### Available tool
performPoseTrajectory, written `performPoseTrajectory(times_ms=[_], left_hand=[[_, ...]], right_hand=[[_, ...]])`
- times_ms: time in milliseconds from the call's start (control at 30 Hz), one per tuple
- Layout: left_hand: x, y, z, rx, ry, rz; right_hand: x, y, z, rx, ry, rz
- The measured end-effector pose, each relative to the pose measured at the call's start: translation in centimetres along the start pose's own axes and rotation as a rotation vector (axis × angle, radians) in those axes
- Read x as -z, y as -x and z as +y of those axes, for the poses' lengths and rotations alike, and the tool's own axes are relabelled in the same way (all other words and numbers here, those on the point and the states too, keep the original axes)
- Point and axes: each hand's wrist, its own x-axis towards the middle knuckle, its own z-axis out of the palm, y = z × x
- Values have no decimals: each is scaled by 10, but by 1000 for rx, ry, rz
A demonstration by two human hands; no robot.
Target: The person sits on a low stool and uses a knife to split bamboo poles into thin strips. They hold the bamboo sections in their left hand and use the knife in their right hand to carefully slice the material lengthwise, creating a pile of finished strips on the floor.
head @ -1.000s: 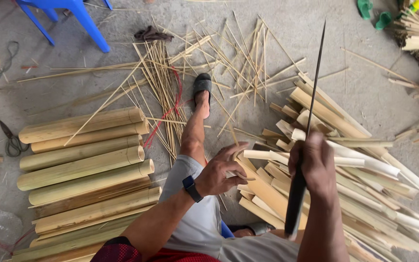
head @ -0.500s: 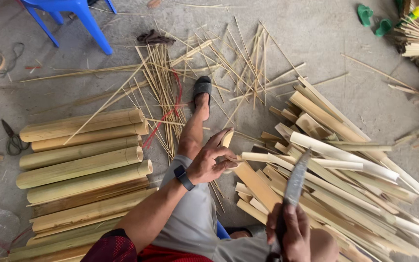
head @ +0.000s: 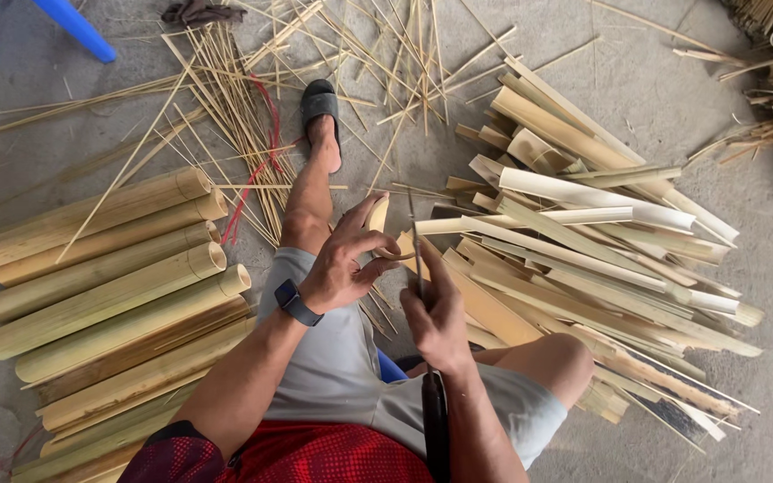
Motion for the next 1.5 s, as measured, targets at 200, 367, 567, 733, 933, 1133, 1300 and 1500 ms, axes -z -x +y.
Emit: performPoseTrajectory(times_ms=[200, 367, 567, 733, 933, 1133, 1300, 1500], left_hand=[[0, 4, -1, -19, 13, -31], [0, 4, -3, -13, 65, -68], [5, 3, -3, 0, 68, -92], [13, -2, 6, -41, 21, -75], [21, 4, 21, -51, 50, -48], [18, -9, 11, -96, -67, 26], [21, -3, 2, -1, 9, -41], [10, -3, -13, -56, 3, -52]], right_hand=[[-17, -4, 13, 55, 169, 79], [-18, -3, 8, 17, 121, 58], [-20, -2, 4, -2, 107, 44], [-22, -3, 0, -1, 71, 27], [-11, 4, 2, -16, 0, -3], [-13, 1, 18, -11, 3, -25], [-7, -4, 65, -86, -8, -8], [1, -42, 134, -231, -181, -5]])
